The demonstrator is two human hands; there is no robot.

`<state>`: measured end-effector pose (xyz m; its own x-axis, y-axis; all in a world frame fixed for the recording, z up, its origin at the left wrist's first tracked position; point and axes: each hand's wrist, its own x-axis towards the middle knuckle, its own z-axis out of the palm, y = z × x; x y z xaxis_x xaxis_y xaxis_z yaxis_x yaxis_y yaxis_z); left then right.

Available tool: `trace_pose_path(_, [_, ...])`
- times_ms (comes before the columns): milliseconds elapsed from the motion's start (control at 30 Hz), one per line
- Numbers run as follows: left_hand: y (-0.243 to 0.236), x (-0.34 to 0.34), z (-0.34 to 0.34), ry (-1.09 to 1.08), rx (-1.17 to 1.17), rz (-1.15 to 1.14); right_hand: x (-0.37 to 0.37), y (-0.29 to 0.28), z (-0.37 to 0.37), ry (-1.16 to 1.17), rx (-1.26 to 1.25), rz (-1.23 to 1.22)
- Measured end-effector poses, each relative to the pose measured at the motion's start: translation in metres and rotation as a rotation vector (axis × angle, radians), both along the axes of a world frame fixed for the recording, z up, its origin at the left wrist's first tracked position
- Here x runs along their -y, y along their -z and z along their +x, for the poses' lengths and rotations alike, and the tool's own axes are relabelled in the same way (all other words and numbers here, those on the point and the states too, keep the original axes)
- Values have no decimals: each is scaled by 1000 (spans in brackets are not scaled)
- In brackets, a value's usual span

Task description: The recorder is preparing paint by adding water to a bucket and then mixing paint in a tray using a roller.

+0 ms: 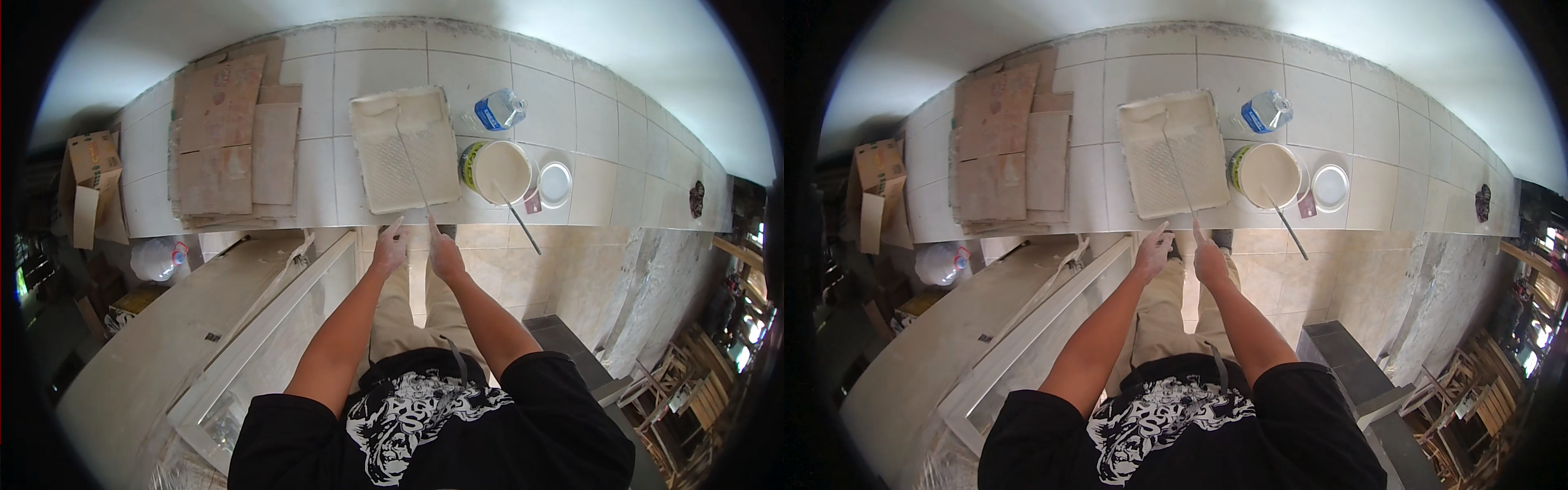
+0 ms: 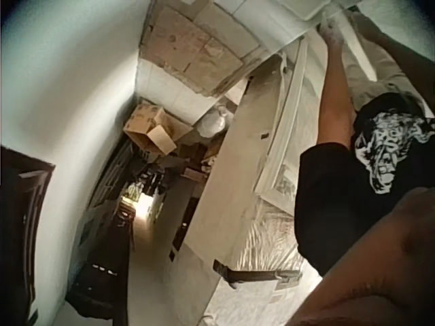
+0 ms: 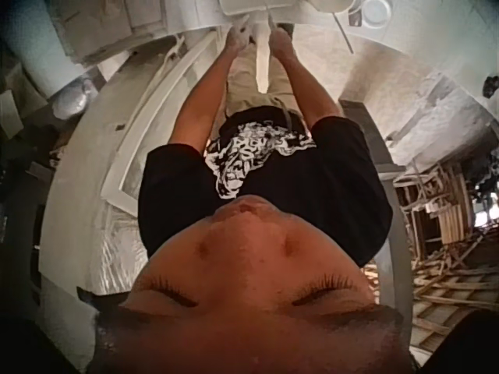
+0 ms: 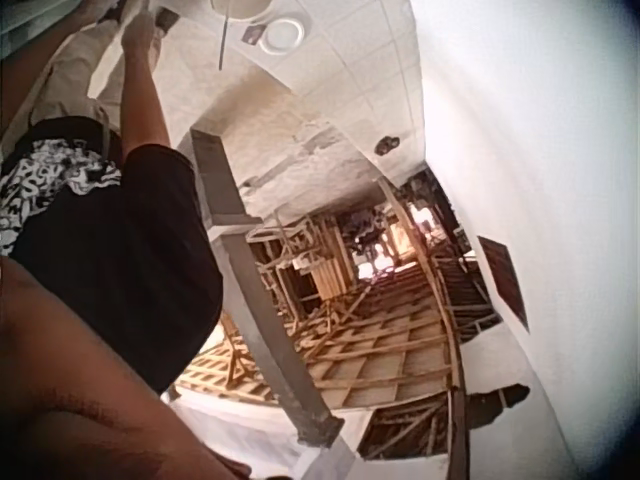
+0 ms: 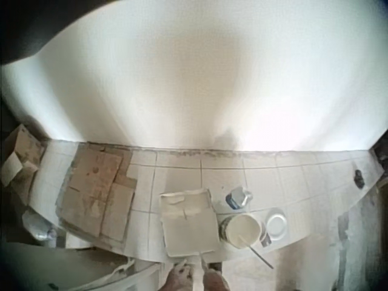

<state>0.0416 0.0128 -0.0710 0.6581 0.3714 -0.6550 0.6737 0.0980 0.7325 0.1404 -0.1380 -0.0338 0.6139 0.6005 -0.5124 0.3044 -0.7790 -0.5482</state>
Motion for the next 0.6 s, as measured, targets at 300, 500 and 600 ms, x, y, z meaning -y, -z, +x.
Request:
trace_pose_path(300, [55,3,50,103,-71,10,16,96,33,-3,-1,-136])
trace_pose_path(500, [51,8,67,14,7,-33,-4,83,77,-71,-57,-105])
trace_pose_path(600, [33,15,96,-14,95,83,-10,64,96,-58,-3,-19])
